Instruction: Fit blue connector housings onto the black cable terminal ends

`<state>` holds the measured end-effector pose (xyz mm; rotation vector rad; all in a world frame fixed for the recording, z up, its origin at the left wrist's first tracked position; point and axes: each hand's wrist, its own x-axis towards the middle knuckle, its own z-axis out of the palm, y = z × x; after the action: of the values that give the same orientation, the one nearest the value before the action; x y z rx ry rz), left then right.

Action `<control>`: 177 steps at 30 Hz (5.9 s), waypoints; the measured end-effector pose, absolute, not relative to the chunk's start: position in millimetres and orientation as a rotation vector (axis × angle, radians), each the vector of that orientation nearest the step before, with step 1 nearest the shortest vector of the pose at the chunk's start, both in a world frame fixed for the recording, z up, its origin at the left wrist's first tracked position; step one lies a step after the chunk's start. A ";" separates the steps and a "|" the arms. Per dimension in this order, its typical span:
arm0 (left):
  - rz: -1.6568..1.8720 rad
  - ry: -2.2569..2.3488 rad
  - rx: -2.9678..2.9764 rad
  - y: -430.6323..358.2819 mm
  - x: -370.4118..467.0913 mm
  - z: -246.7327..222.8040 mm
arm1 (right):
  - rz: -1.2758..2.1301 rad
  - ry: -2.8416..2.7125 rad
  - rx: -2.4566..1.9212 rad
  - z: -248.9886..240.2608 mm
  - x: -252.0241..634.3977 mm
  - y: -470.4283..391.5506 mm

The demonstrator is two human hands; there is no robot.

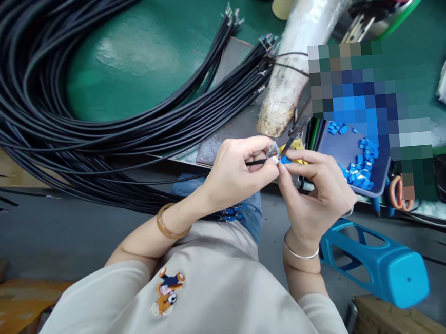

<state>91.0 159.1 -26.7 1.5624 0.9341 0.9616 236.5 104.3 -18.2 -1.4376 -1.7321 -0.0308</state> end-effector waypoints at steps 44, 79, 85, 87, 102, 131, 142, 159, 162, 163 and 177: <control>0.799 0.716 1.413 145.1 68.4 -36.5 | 0.099 -1.592 -1.495 -11.9 240.9 75.3; 1.043 0.674 1.537 138.8 66.8 -45.3 | 0.484 -1.325 -1.499 -16.2 243.6 84.3; 1.102 0.652 1.638 138.7 65.6 -42.0 | 0.682 -1.502 -1.590 -20.6 237.9 79.4; 1.099 0.587 1.663 138.8 64.6 -38.5 | 0.718 -1.483 -1.525 -22.9 237.3 79.2; 0.951 0.741 1.356 136.4 72.9 -43.3 | 0.216 -1.538 -1.508 -24.2 233.9 90.5; 1.164 0.889 1.302 150.9 99.0 -41.5 | 0.369 -1.427 -1.393 -35.0 229.3 98.2; 1.197 0.853 1.351 151.3 97.1 -41.8 | 0.342 -1.447 -1.392 -30.8 230.0 98.6; 1.184 0.822 1.343 154.2 96.1 -39.5 | 0.327 -1.502 -1.402 -26.5 233.3 101.4; 1.158 0.838 1.347 153.5 94.5 -40.4 | 0.347 -1.501 -1.387 -28.4 233.5 100.6; 1.146 0.845 1.352 153.2 94.0 -41.1 | 0.361 -1.497 -1.383 -29.7 233.7 100.2; 1.130 0.853 1.415 150.8 94.0 -41.9 | 0.304 -1.508 -1.417 -30.4 236.5 99.5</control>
<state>94.0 150.8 -41.9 1.4151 0.8531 1.1305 236.5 99.5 -30.4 -1.4167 -1.5084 0.3037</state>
